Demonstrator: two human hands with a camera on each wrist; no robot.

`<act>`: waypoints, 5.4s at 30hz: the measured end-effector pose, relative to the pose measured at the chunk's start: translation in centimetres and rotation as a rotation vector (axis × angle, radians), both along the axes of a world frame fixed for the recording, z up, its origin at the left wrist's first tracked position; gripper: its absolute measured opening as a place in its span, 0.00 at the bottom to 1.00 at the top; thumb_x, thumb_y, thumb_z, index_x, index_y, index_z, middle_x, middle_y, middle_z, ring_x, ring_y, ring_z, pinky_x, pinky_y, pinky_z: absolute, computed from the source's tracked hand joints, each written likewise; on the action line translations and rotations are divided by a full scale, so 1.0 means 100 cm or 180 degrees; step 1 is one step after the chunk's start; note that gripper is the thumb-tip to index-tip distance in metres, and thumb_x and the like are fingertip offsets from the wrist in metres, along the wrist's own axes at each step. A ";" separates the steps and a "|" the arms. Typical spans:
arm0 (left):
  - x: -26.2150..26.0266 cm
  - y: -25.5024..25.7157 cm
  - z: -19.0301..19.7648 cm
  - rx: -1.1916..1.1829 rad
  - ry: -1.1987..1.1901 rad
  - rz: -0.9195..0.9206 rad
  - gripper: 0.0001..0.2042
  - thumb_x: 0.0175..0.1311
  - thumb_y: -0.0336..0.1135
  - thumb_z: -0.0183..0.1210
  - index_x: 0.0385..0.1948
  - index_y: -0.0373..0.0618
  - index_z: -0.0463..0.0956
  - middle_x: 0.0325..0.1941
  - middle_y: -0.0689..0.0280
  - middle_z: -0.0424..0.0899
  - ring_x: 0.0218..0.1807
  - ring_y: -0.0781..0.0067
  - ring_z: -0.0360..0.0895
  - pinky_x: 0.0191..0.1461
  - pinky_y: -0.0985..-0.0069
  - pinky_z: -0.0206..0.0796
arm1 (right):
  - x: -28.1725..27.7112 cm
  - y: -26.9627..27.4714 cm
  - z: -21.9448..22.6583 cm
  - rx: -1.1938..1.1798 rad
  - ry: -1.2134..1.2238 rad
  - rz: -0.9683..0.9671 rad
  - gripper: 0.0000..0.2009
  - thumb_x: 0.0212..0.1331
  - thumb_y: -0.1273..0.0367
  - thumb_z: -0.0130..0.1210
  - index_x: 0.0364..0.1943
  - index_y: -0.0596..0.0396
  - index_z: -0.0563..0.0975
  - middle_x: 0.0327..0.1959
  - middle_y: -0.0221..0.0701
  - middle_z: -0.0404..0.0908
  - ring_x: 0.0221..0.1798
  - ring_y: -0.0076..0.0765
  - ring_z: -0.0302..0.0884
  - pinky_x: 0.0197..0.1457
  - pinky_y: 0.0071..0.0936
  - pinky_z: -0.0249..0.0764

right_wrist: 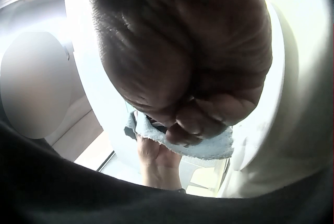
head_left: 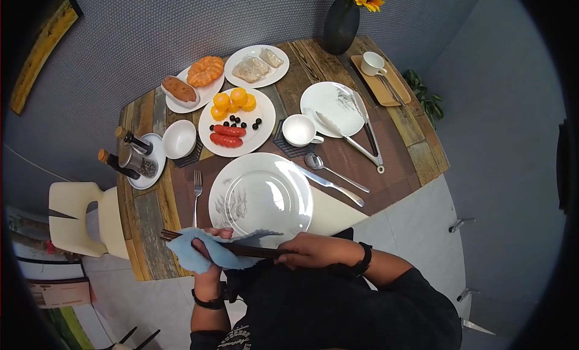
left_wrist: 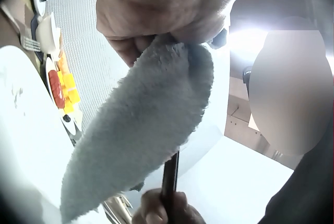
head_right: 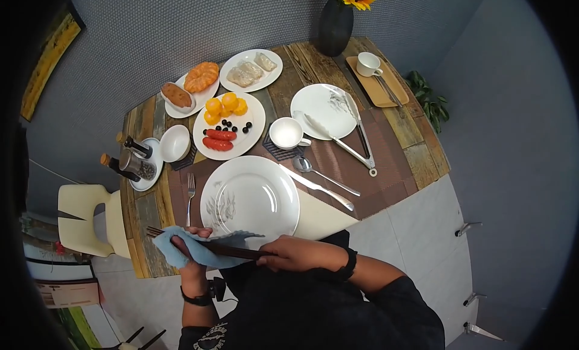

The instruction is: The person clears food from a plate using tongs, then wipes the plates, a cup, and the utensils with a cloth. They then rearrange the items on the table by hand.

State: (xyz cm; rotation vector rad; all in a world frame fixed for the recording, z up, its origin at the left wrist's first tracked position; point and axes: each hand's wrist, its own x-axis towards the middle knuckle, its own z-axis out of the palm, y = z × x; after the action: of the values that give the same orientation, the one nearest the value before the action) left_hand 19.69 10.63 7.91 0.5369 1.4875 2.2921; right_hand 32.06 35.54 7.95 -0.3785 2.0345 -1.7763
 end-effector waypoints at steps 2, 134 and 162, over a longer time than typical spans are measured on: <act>0.010 0.007 0.001 -0.0232 -0.0234 -0.0082 0.28 0.78 0.58 0.44 0.50 0.35 0.72 0.44 0.51 0.86 0.55 0.54 0.83 0.66 0.54 0.71 | 0.000 0.001 0.005 0.0072 -0.0116 -0.0004 0.16 0.77 0.60 0.47 0.47 0.60 0.79 0.29 0.41 0.81 0.33 0.45 0.80 0.41 0.37 0.75; 0.021 0.023 -0.029 -0.1630 0.0781 0.0027 0.22 0.65 0.32 0.60 0.61 0.41 0.70 0.52 0.63 0.77 0.57 0.66 0.76 0.61 0.75 0.69 | -0.034 -0.063 0.047 0.0614 0.2163 0.0149 0.10 0.63 0.65 0.61 0.39 0.54 0.73 0.51 0.32 0.75 0.40 0.46 0.82 0.38 0.40 0.79; 0.025 0.028 0.080 -0.5701 0.3687 0.0612 0.17 0.57 0.49 0.63 0.10 0.58 0.76 0.14 0.71 0.77 0.21 0.65 0.79 0.23 0.69 0.71 | -0.005 0.498 -0.071 0.0810 -0.0748 -0.4898 0.16 0.70 0.55 0.55 0.35 0.53 0.80 0.27 0.29 0.77 0.26 0.30 0.72 0.31 0.31 0.68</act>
State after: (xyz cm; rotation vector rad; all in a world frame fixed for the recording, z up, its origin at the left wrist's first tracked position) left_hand 22.17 13.47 15.94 1.0127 3.1521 -0.2450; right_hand 31.52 85.35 0.90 1.8151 2.3930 -1.8946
